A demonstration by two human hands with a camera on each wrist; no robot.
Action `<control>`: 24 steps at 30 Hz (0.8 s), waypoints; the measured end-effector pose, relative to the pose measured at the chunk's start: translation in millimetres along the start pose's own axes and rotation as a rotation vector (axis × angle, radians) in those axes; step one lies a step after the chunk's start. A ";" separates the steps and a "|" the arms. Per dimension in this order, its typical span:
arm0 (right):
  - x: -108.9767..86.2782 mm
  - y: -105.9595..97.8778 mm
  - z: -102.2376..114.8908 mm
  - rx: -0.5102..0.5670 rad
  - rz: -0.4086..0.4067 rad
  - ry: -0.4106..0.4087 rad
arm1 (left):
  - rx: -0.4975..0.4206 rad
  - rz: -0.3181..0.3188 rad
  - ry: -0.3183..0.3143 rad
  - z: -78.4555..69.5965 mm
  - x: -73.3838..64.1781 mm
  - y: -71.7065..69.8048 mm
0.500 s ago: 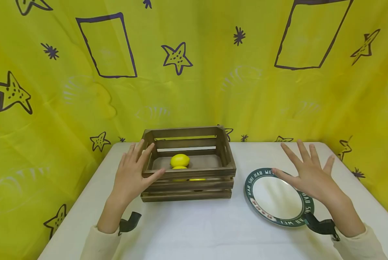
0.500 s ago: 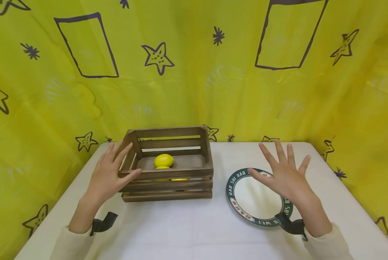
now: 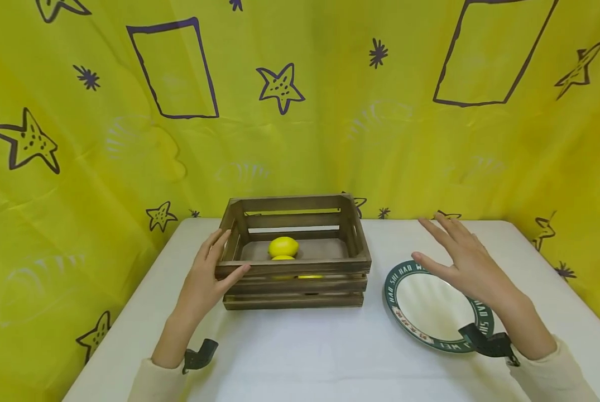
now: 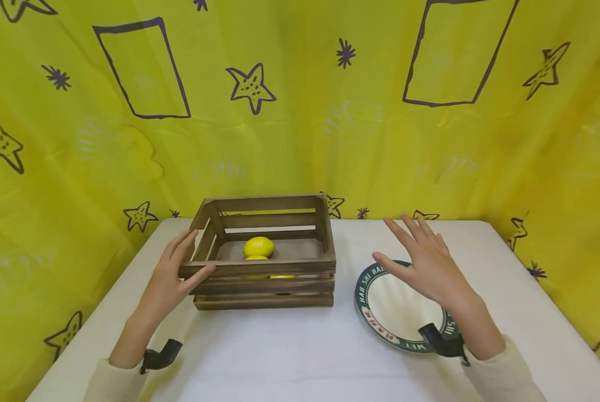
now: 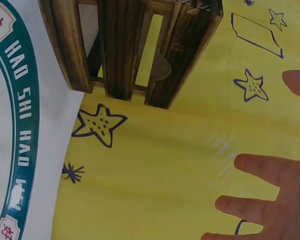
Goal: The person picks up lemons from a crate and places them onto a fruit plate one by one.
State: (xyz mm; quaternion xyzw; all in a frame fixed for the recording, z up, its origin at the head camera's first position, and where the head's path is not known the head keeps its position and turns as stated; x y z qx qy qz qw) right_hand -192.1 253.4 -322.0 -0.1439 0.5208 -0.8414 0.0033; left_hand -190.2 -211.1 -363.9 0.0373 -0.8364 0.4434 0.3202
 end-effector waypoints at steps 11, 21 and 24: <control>9.4 -6.6 28.5 0.179 0.139 -0.031 | -0.166 -0.153 0.006 8.7 -10.9 10.6; 23.2 -4.1 56.8 0.207 0.100 -0.200 | -0.189 -0.172 0.018 13.2 -12.5 12.0; 27.7 -3.2 64.3 0.232 0.098 -0.243 | -0.187 -0.167 0.021 14.2 -12.5 12.4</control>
Point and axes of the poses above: each hand's wrist, its own x-axis towards the middle knuckle, its own y-axis out of the palm, z = x × y, the point moved 1 cm from there along x, towards the middle knuckle, and after that the axes turned 8 degrees about y, right-handed, at the moved point
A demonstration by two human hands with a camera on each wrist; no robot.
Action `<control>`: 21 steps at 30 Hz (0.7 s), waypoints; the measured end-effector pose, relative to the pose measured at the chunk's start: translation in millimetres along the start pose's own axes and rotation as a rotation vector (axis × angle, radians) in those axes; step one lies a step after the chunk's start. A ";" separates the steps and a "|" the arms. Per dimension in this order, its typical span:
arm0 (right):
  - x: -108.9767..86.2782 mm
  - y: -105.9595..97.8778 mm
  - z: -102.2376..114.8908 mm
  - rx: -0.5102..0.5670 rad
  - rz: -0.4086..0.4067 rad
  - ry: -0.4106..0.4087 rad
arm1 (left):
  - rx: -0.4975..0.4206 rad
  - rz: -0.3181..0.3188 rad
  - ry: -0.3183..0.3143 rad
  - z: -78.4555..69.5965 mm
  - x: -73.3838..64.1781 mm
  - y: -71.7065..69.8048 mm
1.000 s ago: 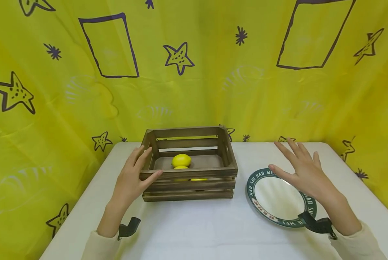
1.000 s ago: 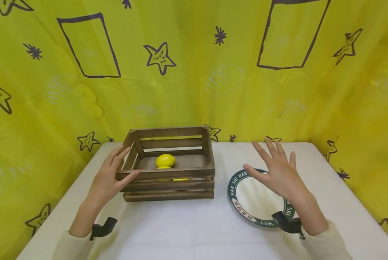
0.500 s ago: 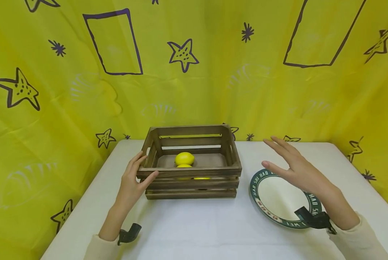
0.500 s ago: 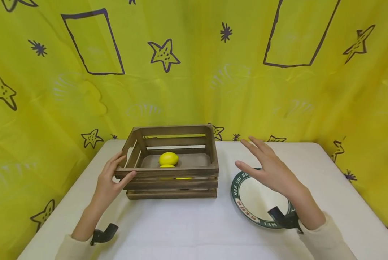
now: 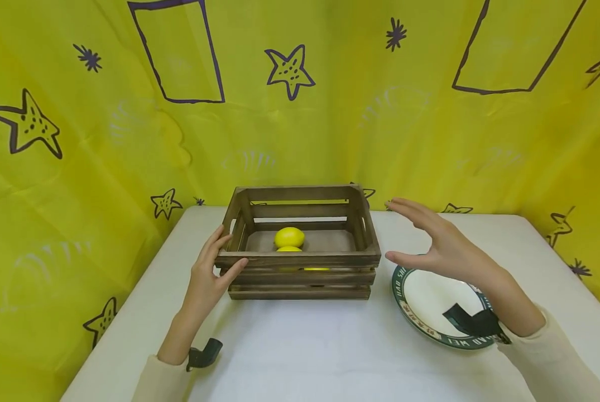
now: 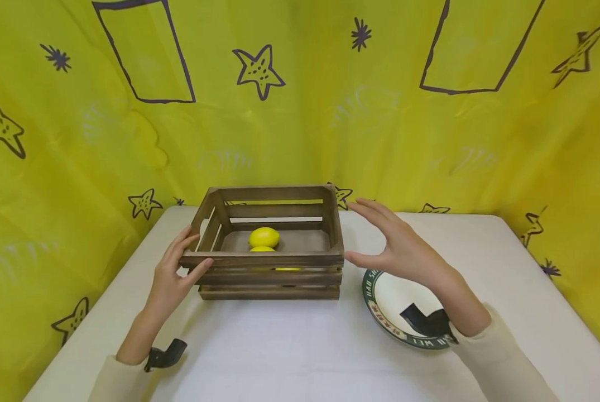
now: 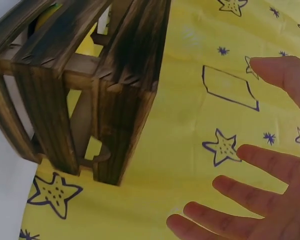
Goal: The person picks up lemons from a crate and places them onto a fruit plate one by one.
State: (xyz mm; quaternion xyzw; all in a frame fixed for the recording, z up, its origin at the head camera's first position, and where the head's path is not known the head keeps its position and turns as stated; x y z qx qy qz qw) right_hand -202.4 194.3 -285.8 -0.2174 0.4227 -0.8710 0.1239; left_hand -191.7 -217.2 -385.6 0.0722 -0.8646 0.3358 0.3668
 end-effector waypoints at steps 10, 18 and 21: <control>36.4 2.8 22.6 0.103 0.129 -0.001 | -0.006 -0.013 -0.007 4.1 -1.0 -0.9; 70.8 8.2 28.1 0.123 0.166 -0.035 | -0.041 -0.043 0.029 10.1 0.4 -1.7; 79.2 8.1 27.5 0.130 0.187 -0.059 | -0.043 -0.039 0.020 9.8 0.3 -1.9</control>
Point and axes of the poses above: each hand's wrist, its own x-axis towards the middle knuckle, its own y-axis out of the palm, z = x × y, the point moved 1 cm from there along x, towards the middle knuckle, and after that the axes turned 8 degrees about y, right-handed, at the moved point
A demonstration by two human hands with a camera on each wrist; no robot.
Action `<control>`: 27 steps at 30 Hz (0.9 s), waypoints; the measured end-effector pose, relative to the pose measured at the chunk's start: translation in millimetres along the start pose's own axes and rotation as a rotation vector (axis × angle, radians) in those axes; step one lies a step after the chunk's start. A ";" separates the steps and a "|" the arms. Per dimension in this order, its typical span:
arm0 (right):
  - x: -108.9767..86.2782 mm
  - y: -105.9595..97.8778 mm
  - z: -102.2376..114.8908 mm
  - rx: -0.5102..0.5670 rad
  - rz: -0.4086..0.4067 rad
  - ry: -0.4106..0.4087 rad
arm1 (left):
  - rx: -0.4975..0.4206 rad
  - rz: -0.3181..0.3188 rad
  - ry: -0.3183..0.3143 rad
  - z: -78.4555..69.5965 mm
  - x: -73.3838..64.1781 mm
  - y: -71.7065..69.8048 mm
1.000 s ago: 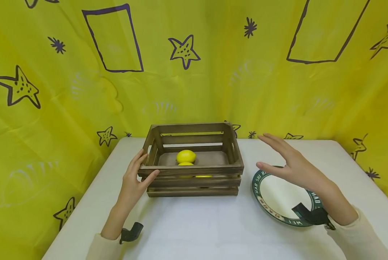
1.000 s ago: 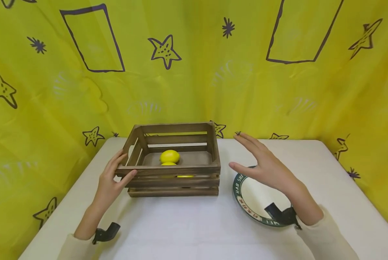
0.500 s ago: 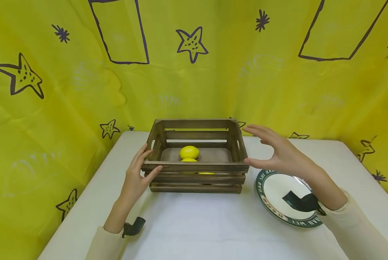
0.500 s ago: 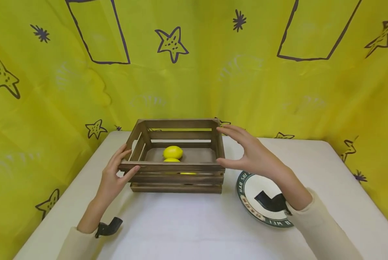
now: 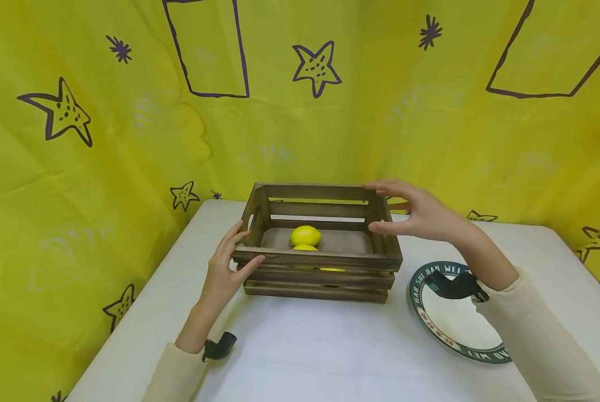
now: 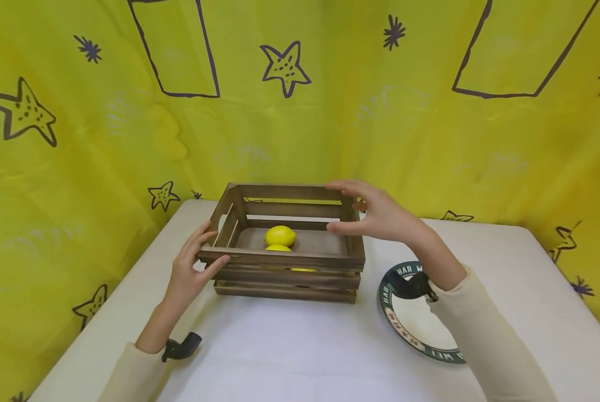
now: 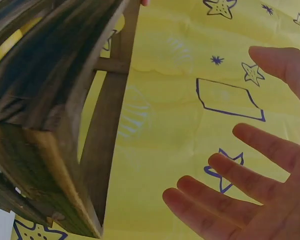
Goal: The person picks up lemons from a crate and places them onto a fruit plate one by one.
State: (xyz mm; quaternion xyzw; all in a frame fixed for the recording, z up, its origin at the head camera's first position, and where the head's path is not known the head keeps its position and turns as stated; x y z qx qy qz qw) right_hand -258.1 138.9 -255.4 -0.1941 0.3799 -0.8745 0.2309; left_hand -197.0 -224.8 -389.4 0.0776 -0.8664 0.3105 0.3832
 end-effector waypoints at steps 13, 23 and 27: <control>28.7 2.1 -3.2 0.082 0.121 -0.076 | -0.007 0.025 0.007 -1.4 1.5 1.0; 59.1 3.4 5.0 0.098 0.195 -0.038 | 0.010 0.037 -0.002 0.9 1.4 1.3; 75.0 7.0 8.1 0.076 0.210 -0.012 | 0.013 0.038 -0.013 1.8 0.0 -0.8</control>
Point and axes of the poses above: each hand's wrist, its own x-axis towards the middle knuckle, its own y-axis out of the palm, z = x × y, the point moved 1 cm from there along x, towards the middle knuckle, and after that the axes turned 8 degrees about y, right-handed, at the moved point
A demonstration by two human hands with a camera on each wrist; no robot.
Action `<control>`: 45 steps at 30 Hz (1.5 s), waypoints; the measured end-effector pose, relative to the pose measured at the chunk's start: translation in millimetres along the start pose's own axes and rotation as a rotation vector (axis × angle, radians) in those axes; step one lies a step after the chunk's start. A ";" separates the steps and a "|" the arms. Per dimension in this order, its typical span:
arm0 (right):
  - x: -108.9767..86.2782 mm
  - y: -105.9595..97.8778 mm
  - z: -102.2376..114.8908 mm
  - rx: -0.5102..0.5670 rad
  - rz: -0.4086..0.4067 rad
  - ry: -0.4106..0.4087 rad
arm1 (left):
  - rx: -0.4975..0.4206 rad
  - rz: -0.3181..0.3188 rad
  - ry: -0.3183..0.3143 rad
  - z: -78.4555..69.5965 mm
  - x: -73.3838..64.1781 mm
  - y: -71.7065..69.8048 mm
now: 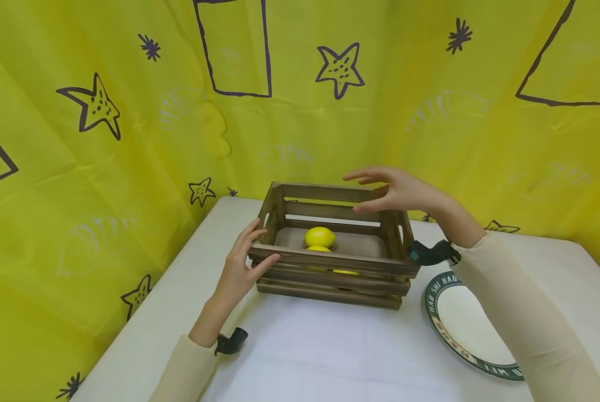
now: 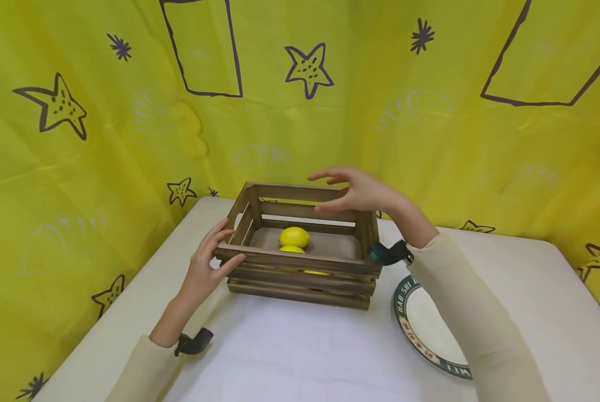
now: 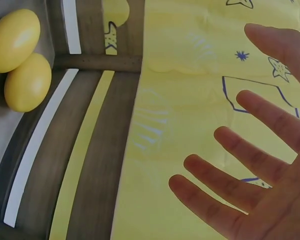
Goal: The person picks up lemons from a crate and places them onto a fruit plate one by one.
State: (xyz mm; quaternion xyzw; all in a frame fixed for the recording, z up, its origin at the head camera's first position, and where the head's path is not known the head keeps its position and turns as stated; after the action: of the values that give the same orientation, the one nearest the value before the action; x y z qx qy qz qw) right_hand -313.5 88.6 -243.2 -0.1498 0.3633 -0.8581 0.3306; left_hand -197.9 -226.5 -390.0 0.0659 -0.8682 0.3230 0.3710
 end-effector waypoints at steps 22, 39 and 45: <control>66.6 16.9 2.5 0.034 0.169 -0.106 | 0.012 0.010 0.015 1.1 5.7 -7.7; 103.9 52.9 -11.3 -0.103 0.424 -0.015 | 0.000 0.018 -0.020 3.2 1.0 -9.3; 110.1 70.2 -28.5 -0.029 0.552 0.097 | -0.007 0.025 -0.009 2.8 -3.0 -7.3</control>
State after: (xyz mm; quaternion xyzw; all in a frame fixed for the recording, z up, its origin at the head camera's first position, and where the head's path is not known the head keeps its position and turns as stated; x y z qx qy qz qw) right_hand -376.6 -7.2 -311.8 -0.0089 0.4179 -0.7365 0.5318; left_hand -194.8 -234.3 -389.7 0.0554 -0.8716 0.3243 0.3635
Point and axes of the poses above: each hand's wrist, its own x-axis towards the middle knuckle, its own y-axis out of the palm, z = x × y, the point moved 1 cm from there along x, towards the middle knuckle, and after that the axes turned 8 degrees about y, right-handed, at the moved point
